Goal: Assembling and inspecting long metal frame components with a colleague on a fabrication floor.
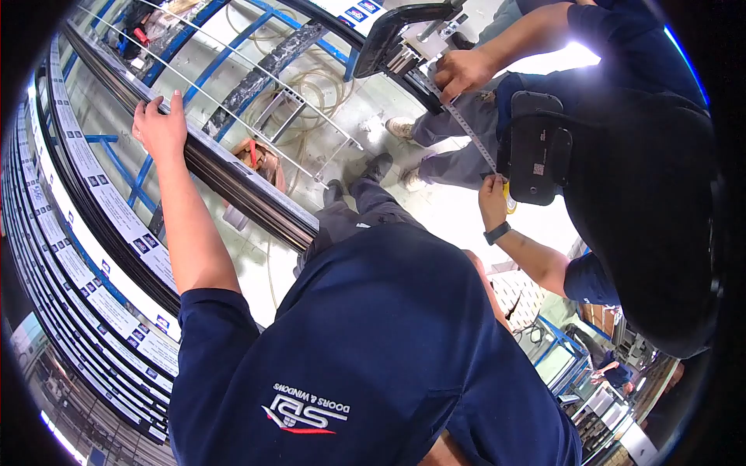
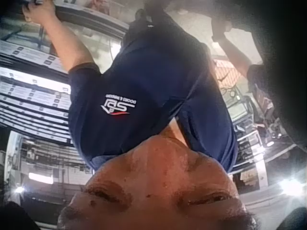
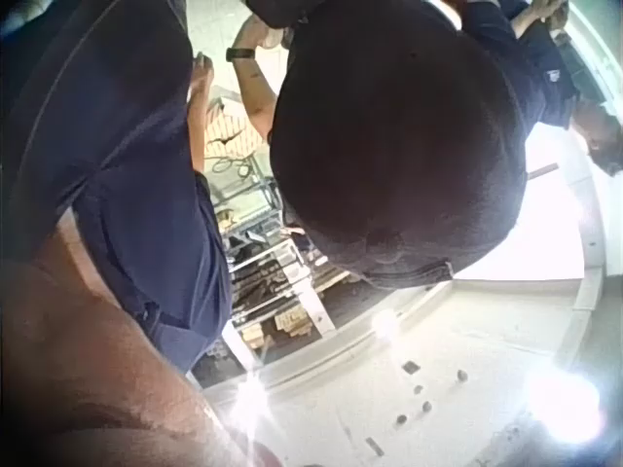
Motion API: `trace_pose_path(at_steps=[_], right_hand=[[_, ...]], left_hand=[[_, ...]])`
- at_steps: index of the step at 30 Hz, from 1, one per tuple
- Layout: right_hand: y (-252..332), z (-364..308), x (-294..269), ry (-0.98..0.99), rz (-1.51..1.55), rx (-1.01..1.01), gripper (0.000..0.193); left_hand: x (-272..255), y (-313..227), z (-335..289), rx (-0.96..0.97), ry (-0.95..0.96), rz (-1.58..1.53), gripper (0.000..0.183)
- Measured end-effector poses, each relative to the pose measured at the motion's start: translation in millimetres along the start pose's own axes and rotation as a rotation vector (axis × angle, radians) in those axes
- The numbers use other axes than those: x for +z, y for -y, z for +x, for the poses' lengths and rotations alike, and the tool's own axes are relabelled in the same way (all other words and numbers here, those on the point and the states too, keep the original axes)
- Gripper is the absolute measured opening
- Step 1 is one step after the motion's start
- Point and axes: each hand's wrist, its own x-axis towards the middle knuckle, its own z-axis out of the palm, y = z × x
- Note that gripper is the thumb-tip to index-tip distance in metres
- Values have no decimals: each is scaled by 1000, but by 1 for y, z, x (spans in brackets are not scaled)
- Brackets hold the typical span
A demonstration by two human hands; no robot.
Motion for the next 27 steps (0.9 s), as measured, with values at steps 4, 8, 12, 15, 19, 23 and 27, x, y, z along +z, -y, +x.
trace_pose_path(at_steps=[4, 8, 12, 15, 19, 23, 27], right_hand=[[3, -4, 0, -10, 18, 1, 61], [5, -3, -2, -17, 23, -3, 61], [18, 4, -6, 20, -32, -13, 61], [3, 10, -5, -4, -37, -3, 62], [3, 7, 0, -32, 33, -5, 61], [15, 4, 2, -15, 55, -8, 56], [33, -14, 0, -10, 122, 57, 56]], left_hand=[[-3, 1, -2, -13, 4, 12, 67], [-1, -2, 2, -4, 7, 8, 67], [1, 7, 5, -4, -6, 9, 67], [5, -3, 8, -4, 5, 8, 67], [1, 0, 7, 12, -6, 4, 67], [-9, 2, 1, 25, -24, 18, 65], [-11, -7, -3, 20, -8, 36, 63]])
